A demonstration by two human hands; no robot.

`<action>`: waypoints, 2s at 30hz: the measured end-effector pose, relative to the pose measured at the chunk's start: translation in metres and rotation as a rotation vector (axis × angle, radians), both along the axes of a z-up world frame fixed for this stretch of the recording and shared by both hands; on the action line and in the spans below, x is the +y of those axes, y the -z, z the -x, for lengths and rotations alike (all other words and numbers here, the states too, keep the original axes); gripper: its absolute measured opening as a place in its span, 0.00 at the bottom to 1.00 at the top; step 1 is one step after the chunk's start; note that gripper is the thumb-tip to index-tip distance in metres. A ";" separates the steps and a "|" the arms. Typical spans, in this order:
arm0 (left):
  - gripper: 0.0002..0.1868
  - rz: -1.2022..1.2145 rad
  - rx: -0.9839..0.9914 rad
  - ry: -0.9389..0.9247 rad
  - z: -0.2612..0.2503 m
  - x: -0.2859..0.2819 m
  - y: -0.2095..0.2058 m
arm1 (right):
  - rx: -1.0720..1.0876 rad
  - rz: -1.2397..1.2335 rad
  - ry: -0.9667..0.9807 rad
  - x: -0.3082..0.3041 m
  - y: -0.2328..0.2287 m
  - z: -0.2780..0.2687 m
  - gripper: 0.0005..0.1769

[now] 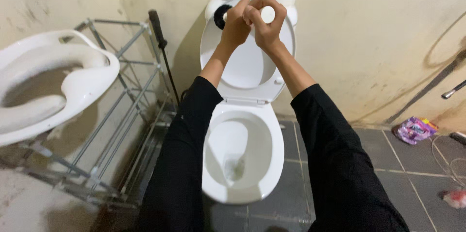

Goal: The person scrubs the inside of a white toilet bowl using a toilet brush, moving the brush in circular motions around the rim and down the sides. The person then scrubs the underside of the toilet seat and lid with the same brush.

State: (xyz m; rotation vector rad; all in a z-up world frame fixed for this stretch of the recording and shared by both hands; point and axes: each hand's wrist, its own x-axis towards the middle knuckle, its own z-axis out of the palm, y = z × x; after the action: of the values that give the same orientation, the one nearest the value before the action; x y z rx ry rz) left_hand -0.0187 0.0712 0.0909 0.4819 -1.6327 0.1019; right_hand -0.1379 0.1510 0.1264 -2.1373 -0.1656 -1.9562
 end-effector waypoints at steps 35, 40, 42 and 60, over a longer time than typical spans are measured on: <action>0.10 -0.211 -0.099 0.176 0.176 -0.054 0.337 | 0.112 -0.330 0.494 -0.021 0.256 0.144 0.09; 0.12 -0.302 -0.207 0.132 0.067 -0.059 0.335 | -0.014 -0.465 0.358 -0.037 0.261 0.048 0.09; 0.11 -0.532 -0.283 0.051 0.007 -0.040 0.321 | -0.147 -0.701 0.058 -0.041 0.266 0.016 0.09; 0.08 -0.569 -0.125 0.372 0.149 -0.038 0.302 | -0.144 -0.590 0.277 -0.031 0.248 0.117 0.11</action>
State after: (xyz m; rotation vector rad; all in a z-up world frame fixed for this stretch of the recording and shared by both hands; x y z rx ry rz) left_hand -0.1677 0.0336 -0.2115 0.5977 -1.8433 -0.6356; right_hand -0.2545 0.1199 -0.1219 -1.6971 0.6363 -1.9716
